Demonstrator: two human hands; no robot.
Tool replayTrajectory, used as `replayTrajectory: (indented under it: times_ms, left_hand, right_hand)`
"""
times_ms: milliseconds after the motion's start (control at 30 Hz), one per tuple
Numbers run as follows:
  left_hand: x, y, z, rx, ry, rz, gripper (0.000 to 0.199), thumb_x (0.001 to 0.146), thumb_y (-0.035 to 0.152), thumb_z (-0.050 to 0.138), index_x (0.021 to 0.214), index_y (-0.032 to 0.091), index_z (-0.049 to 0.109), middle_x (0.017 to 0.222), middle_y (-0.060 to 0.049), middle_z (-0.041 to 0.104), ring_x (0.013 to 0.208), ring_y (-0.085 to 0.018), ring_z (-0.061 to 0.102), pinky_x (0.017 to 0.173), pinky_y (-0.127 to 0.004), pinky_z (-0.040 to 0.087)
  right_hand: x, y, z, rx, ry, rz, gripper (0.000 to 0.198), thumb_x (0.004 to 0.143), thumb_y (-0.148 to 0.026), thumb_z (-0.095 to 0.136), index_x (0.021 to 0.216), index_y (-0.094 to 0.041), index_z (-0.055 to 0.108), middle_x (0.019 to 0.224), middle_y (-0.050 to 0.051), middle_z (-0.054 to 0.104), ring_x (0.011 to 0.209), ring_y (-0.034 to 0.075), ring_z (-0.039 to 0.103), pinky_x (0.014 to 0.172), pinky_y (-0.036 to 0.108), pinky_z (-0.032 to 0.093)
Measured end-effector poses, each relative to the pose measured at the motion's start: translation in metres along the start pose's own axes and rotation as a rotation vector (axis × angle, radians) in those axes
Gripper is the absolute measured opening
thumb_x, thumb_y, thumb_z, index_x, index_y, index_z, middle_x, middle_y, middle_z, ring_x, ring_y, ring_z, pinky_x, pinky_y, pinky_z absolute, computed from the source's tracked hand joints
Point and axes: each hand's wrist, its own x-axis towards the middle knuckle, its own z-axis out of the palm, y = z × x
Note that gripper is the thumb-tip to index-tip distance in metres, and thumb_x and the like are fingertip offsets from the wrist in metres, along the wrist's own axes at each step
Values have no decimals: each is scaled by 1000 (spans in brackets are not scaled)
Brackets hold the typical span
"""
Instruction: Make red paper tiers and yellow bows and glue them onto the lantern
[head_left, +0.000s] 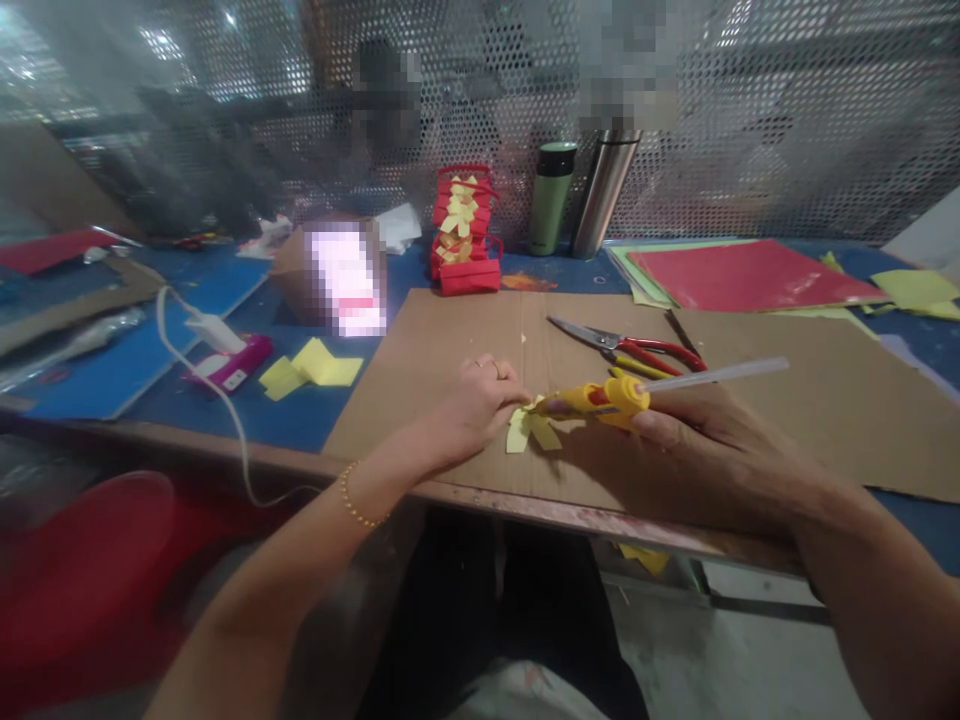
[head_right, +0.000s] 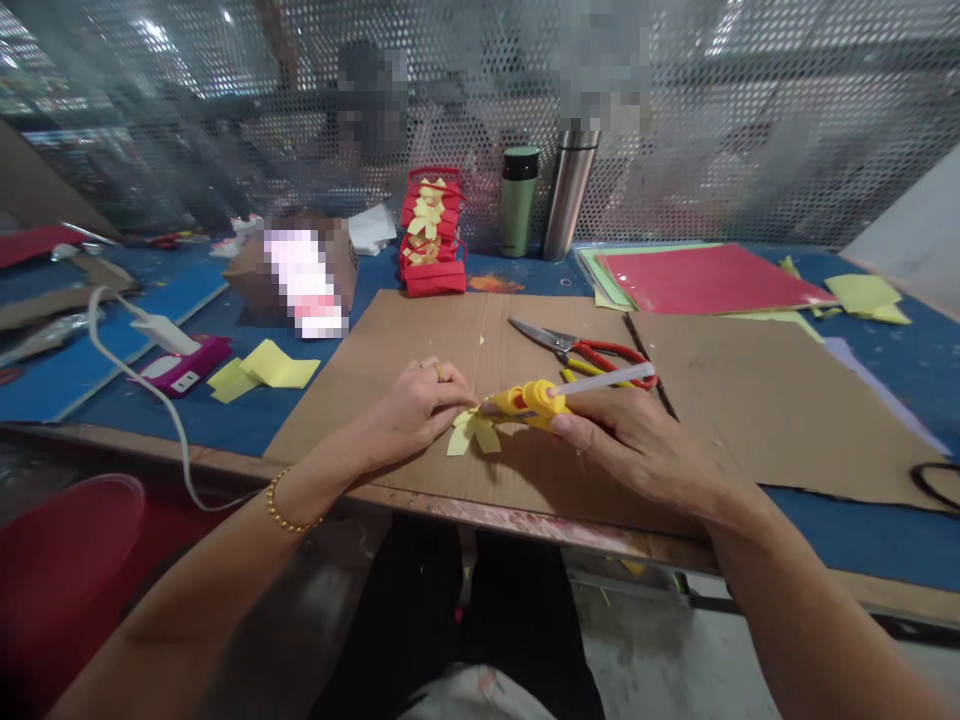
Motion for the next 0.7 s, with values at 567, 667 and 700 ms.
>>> replayTrajectory:
  times_ms: [567,667,700]
  left_hand:
    - [0,-3,3,-10,11,11,21,104,19,58,104,22,78,105,-6,69,101,-22,56,97,-39,40]
    - [0,-3,3,-11,12,13,21,103,18,58,105,22,79,106,-6,69,101,-22,57,98,-40,41]
    - [0,-2,3,-9,10,12,21,103,18,58,104,22,79,106,-6,70,101,-22,57,98,-40,41]
  right_hand:
    - [-1,4,-5,-16,50,-21,68,96,-77,45,71,-20,73,63,4,66,57,22,60,51,31,41]
    - [0,1,-3,-9,50,-25,65,97,-75,46,68,-22,70,61,2,62,57,21,58,52,31,41]
    - [1,-1,-3,-7,56,-33,64,97,-75,47,67,-22,69,59,1,60,56,20,56,52,31,41]
